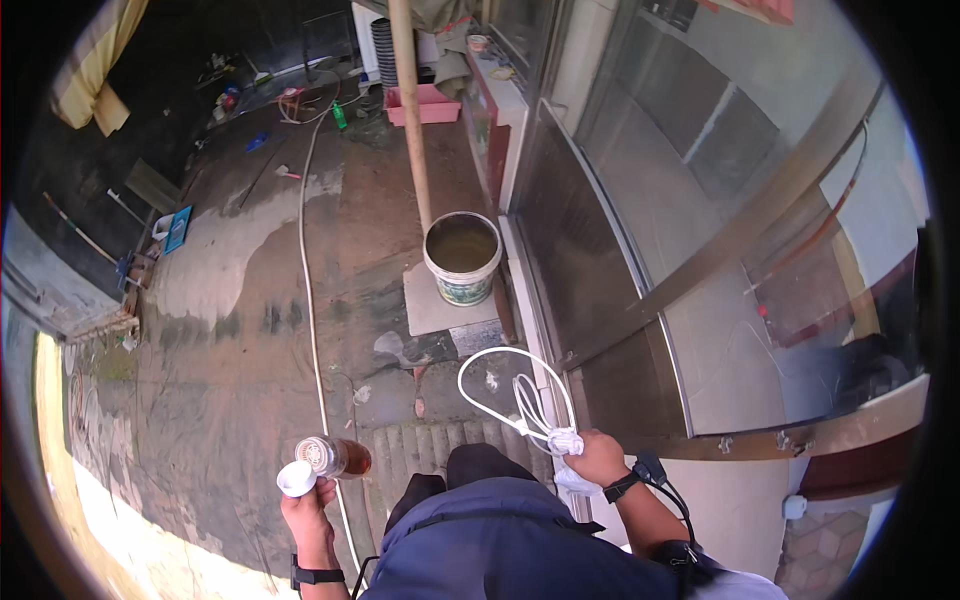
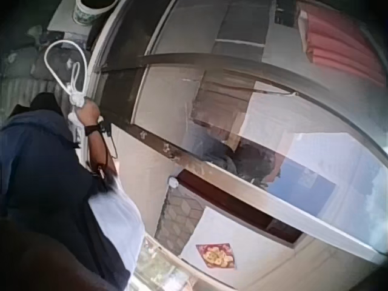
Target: The recorder moves a metal window frame, unplugs a fan, and then uses a cloth to wipe down a sliding glass door and its frame.
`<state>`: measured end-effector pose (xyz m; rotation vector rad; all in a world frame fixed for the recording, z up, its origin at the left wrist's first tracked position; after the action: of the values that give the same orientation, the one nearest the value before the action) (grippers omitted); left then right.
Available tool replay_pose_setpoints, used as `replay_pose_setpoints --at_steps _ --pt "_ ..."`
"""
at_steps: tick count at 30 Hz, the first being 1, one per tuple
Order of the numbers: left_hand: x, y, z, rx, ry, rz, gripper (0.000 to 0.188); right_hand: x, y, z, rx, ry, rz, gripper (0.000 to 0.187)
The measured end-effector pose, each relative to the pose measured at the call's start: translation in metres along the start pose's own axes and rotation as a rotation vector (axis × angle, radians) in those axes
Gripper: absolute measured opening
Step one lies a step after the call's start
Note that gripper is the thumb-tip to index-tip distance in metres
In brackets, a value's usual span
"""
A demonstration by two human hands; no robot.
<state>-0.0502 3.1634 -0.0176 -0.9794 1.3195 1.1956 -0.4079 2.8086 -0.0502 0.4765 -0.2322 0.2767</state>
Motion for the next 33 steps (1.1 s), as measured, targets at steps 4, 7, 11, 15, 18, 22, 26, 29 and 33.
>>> replay_pose_setpoints --at_steps 4,7,11,15,18,22,26,29,33 --pt "0.017 -0.036 -0.017 0.166 -0.034 -0.021 0.021 -0.001 0.025 0.013 -0.135 0.019 -0.050 0.032" --pt "0.033 -0.067 -0.029 0.343 -0.048 -0.085 0.023 -0.005 0.048 0.032 -0.219 0.063 -0.146 0.029" --pt "0.035 -0.075 -0.065 0.520 -0.107 -0.057 0.025 -0.031 0.090 0.059 -0.400 0.122 -0.254 0.021" --pt "0.037 -0.073 -0.090 0.669 -0.123 -0.074 0.026 -0.055 0.116 0.091 -0.565 0.171 -0.273 0.020" --pt "0.039 -0.068 -0.096 0.647 -0.122 -0.128 0.027 -0.069 0.123 0.111 -0.646 0.238 -0.309 0.020" --pt "0.034 -0.042 -0.110 0.708 -0.116 -0.090 0.033 -0.078 0.144 0.144 -0.645 0.296 -0.345 0.021" --pt "0.008 -0.003 -0.117 0.689 -0.092 0.013 0.035 -0.070 0.165 0.184 -0.578 0.345 -0.490 0.022" --pt "0.003 0.014 -0.119 0.692 -0.085 -0.017 0.036 -0.070 0.180 0.210 -0.684 0.357 -0.496 0.028" --pt "-0.005 0.029 -0.118 0.714 -0.061 -0.023 0.035 -0.067 0.194 0.231 -0.837 0.281 -0.345 0.029"
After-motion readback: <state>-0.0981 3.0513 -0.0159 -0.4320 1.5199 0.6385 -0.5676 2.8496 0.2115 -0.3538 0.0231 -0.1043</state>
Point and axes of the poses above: each hand's wrist, its own y-axis away from the middle knuckle, its own z-axis out of the back of the hand, x = y × z, the point moved 5 cm from there along -y, towards the middle knuckle, and after that the axes turned 15 degrees about -z, right-handed, at the moved point
